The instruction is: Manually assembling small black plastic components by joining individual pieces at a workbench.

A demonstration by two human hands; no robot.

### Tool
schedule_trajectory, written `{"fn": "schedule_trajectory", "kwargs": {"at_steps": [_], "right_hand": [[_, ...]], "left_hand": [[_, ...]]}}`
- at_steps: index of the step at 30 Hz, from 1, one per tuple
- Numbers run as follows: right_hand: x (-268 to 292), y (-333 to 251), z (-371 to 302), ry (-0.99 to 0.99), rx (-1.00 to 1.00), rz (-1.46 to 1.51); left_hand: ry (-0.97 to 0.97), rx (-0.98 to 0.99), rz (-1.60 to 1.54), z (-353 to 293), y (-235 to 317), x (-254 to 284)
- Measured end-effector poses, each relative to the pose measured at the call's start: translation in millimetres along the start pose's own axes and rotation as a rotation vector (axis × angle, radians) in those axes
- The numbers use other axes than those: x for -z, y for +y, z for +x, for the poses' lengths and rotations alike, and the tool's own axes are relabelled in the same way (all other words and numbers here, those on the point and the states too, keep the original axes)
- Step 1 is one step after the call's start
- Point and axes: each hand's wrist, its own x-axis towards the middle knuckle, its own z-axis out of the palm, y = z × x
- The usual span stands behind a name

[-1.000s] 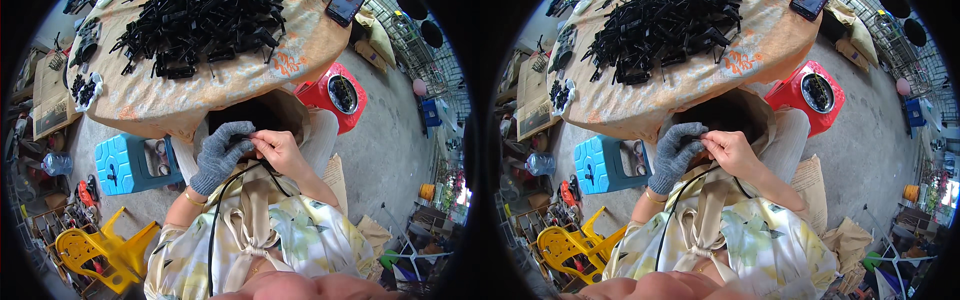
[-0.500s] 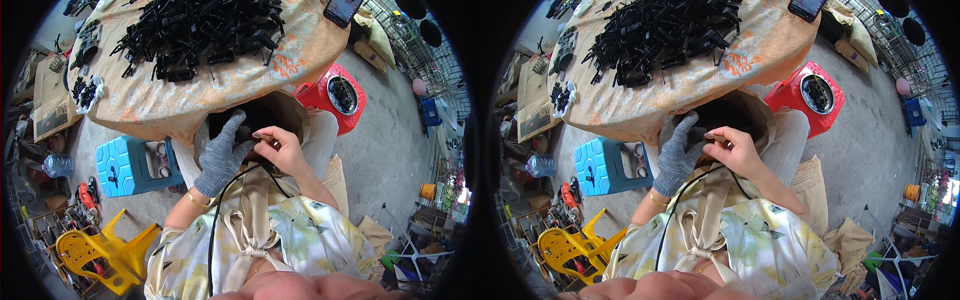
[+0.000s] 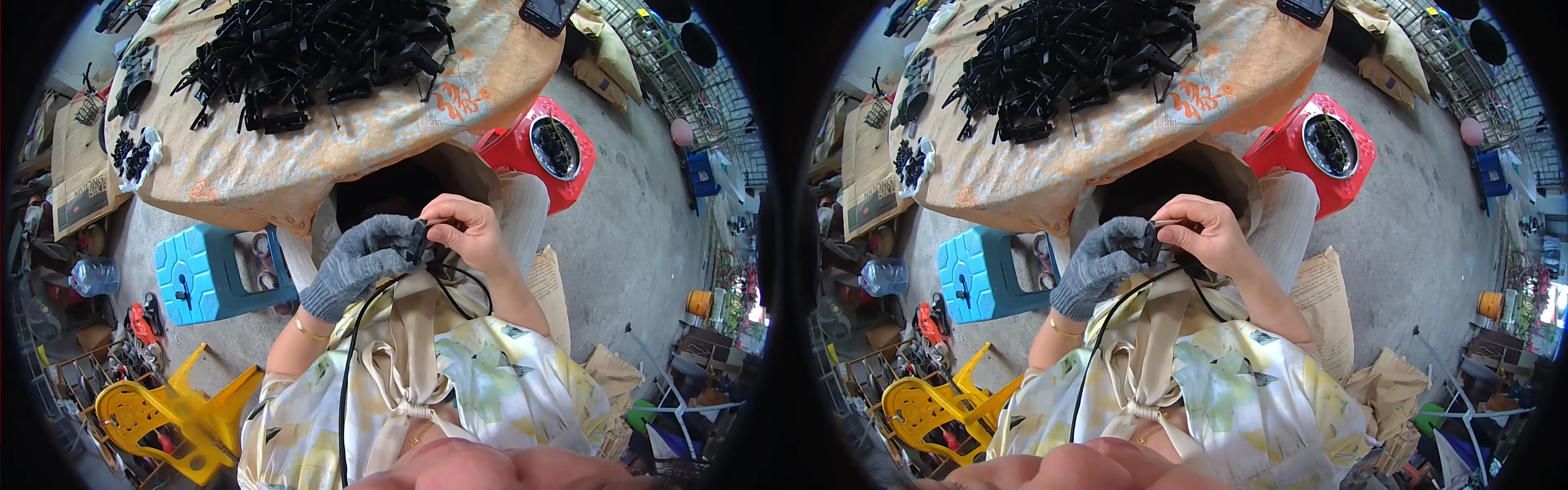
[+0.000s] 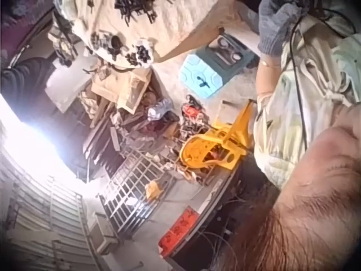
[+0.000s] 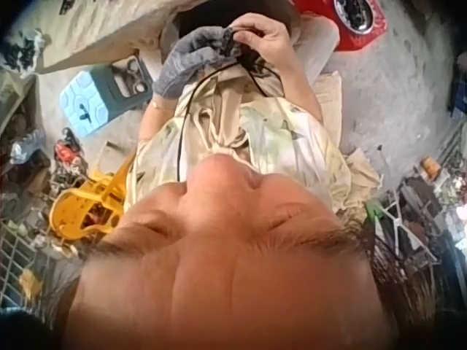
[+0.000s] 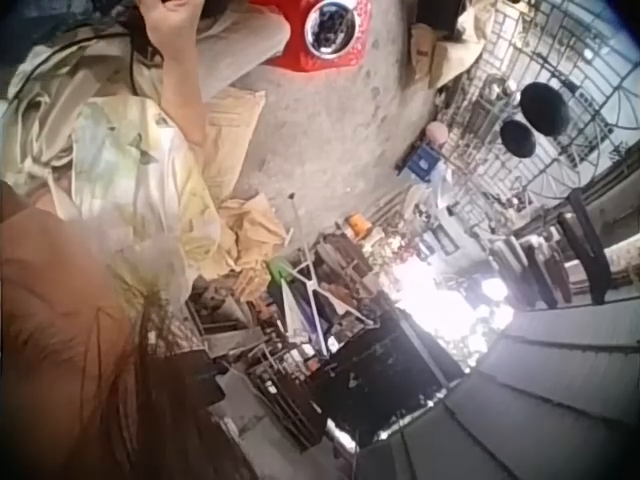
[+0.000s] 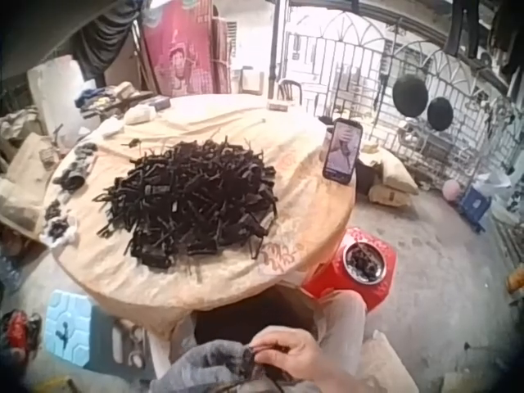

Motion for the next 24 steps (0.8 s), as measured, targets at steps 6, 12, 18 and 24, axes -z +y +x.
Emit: {"fn": "schedule_trajectory", "kwargs": {"at_steps": [6, 12, 18, 24], "right_hand": [[-7, 1, 5, -0.077, 0.111, -0.063], [-22, -1, -6, 0.166, 0.044, -0.324], [-27, 0, -7, 0.087, -0.022, -0.339], [-32, -7, -6, 0.065, -0.099, -0.272]], "left_hand": [[-0.009, 0.081, -0.121, 6, -5, 1], [0.147, -0.066, -0.017, 4, -7, -5], [0.287, -0.240, 0.308, 3, -7, -11], [0.270, -0.310, 0.497, 0, -14, -3]]}}
